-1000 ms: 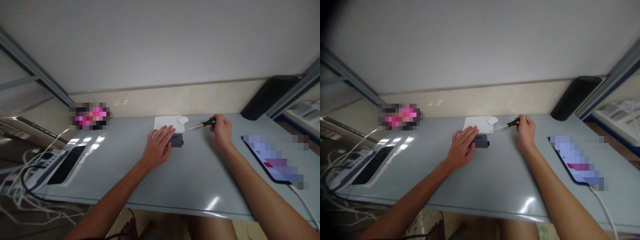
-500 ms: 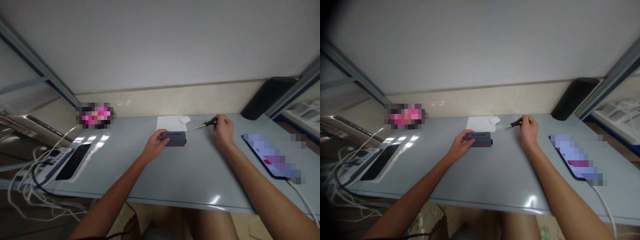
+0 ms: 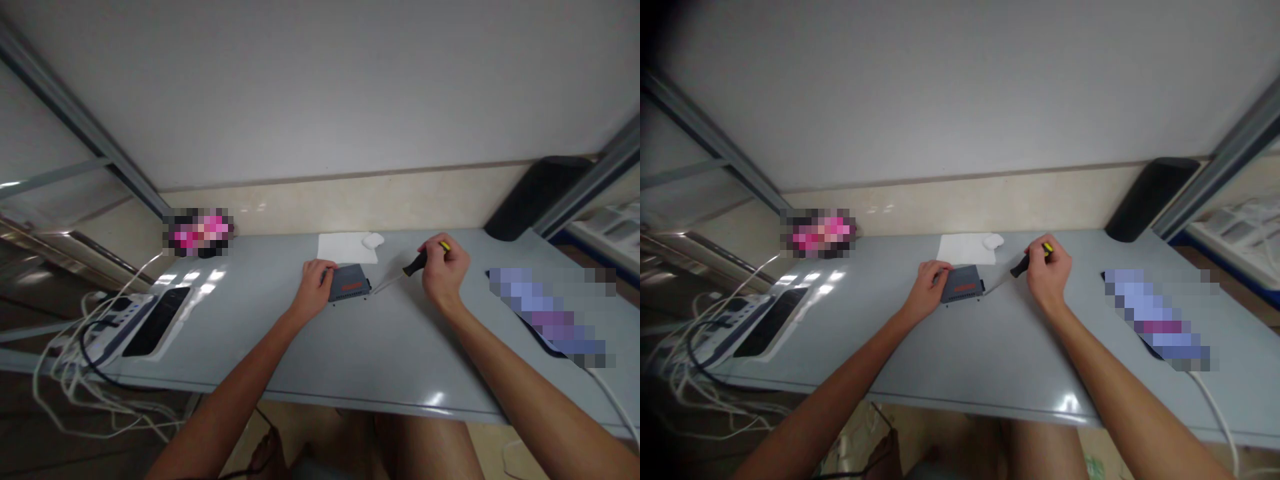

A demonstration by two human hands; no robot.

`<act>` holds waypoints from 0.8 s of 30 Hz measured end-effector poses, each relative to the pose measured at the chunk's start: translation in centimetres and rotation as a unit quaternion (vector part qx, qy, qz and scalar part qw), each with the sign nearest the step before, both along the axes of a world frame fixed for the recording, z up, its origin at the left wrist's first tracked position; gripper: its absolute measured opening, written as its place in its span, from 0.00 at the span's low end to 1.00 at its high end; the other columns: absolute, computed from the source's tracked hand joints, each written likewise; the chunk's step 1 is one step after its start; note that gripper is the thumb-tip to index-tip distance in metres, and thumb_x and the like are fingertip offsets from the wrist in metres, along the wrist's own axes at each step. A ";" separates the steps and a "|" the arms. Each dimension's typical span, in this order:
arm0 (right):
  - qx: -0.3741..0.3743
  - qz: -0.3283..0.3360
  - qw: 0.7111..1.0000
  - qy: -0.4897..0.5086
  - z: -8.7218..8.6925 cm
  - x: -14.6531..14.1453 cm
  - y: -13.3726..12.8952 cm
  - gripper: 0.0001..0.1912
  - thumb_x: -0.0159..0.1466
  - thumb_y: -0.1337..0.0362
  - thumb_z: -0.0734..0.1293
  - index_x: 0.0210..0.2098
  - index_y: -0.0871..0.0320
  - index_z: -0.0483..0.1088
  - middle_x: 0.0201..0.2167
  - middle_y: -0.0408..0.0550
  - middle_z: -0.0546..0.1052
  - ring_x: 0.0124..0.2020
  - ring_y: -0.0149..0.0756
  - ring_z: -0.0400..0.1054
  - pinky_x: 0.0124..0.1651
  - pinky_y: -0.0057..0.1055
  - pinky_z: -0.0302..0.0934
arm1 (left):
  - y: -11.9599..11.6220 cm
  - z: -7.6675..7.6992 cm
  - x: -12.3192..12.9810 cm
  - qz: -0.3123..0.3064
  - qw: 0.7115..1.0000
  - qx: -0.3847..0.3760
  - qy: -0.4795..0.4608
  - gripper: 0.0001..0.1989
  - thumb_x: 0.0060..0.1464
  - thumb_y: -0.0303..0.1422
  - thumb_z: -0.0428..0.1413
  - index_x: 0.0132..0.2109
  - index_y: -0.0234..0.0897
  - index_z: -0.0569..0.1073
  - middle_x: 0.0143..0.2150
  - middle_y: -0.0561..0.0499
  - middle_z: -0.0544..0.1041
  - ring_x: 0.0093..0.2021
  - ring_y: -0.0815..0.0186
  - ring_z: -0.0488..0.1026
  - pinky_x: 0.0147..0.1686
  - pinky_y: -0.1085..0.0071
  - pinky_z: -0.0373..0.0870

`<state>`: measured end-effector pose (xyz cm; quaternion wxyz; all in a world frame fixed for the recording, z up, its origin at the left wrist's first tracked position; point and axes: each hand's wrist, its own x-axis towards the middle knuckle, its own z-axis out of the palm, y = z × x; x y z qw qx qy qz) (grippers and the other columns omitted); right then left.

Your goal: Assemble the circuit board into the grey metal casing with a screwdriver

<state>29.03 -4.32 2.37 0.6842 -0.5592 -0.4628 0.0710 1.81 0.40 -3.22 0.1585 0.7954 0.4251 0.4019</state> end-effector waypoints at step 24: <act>-0.038 0.151 0.975 -0.159 0.2 -3.4 -2.3 0.12 0.68 0.58 0.66 0.29 0.52 0.75 0.25 0.44 0.78 0.26 0.36 0.69 0.31 0.32 0.60 | -0.3 0.1 0.2 -0.003 0.998 -0.033 -0.055 0.09 0.68 0.25 0.53 0.46 0.37 0.78 0.45 0.47 0.81 0.43 0.63 0.78 0.47 0.65 0.77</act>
